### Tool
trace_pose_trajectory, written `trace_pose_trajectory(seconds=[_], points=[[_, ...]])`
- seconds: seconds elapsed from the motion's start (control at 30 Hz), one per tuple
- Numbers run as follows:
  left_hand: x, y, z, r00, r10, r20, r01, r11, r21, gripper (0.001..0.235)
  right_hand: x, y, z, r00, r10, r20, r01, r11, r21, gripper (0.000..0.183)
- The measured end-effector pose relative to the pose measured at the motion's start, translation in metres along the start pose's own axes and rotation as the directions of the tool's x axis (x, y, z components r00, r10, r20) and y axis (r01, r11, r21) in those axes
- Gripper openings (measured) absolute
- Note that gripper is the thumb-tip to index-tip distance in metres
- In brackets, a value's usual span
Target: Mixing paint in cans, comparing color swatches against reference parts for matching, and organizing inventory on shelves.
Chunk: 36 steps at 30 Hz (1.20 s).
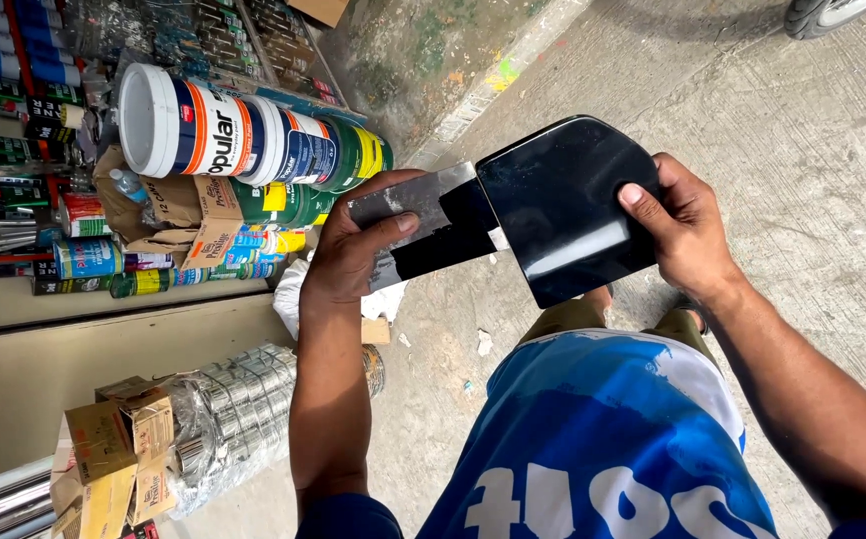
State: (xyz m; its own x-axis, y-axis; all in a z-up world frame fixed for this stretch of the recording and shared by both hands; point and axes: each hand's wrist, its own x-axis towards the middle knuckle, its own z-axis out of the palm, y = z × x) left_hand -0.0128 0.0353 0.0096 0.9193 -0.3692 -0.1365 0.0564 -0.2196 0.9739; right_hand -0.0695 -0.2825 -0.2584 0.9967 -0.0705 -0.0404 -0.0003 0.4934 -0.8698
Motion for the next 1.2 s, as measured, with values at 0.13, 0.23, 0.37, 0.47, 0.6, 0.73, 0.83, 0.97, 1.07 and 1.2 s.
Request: trace_pose_trajectory(seconds=[0.13,0.23,0.37,0.47,0.6,0.73,0.83,0.97,1.07,1.2], points=[[0.01,-0.009,0.005,0.999,-0.033,0.038,0.035,0.999,-0.038,0.046,-0.017,-0.001,-0.011,0.998,0.03,-0.059,-0.031,0.999,-0.023,0.015],[0.019,0.0,0.042,0.98,-0.198,0.032,0.197,0.98,0.028,0.048,-0.046,-0.052,-0.012,0.991,0.119,-0.059,-0.125,0.985,-0.115,0.019],[0.046,-0.019,0.064,0.925,-0.302,0.23,0.306,0.952,0.02,0.051,-0.091,-0.061,-0.032,0.943,0.216,-0.252,-0.244,0.966,-0.087,0.016],[0.066,-0.034,0.089,0.893,-0.325,0.311,0.32,0.945,0.069,0.053,-0.129,-0.064,-0.043,0.869,0.305,-0.389,-0.352,0.934,-0.056,0.019],[0.085,-0.05,0.125,0.844,-0.389,0.37,0.349,0.921,0.173,0.052,-0.172,-0.062,-0.049,0.796,0.307,-0.521,-0.352,0.936,0.014,0.018],[0.101,-0.054,0.16,0.749,-0.408,0.521,0.368,0.911,0.185,0.052,-0.205,-0.059,-0.051,0.722,0.335,-0.606,-0.368,0.927,0.073,0.02],[0.109,-0.054,0.177,0.723,-0.44,0.533,0.348,0.898,0.269,0.052,-0.219,-0.056,-0.05,0.684,0.341,-0.644,-0.366,0.925,0.101,0.021],[0.114,-0.063,0.184,0.688,-0.427,0.586,0.321,0.904,0.283,0.05,-0.229,-0.048,-0.051,0.675,0.325,-0.662,-0.35,0.931,0.101,0.026],[0.117,-0.069,0.184,0.657,-0.461,0.596,0.358,0.887,0.292,0.052,-0.233,-0.042,-0.051,0.682,0.308,-0.663,-0.313,0.943,0.116,0.026],[0.117,-0.069,0.183,0.655,-0.462,0.598,0.348,0.887,0.303,0.052,-0.235,-0.039,-0.051,0.683,0.326,-0.654,-0.327,0.937,0.125,0.022]])
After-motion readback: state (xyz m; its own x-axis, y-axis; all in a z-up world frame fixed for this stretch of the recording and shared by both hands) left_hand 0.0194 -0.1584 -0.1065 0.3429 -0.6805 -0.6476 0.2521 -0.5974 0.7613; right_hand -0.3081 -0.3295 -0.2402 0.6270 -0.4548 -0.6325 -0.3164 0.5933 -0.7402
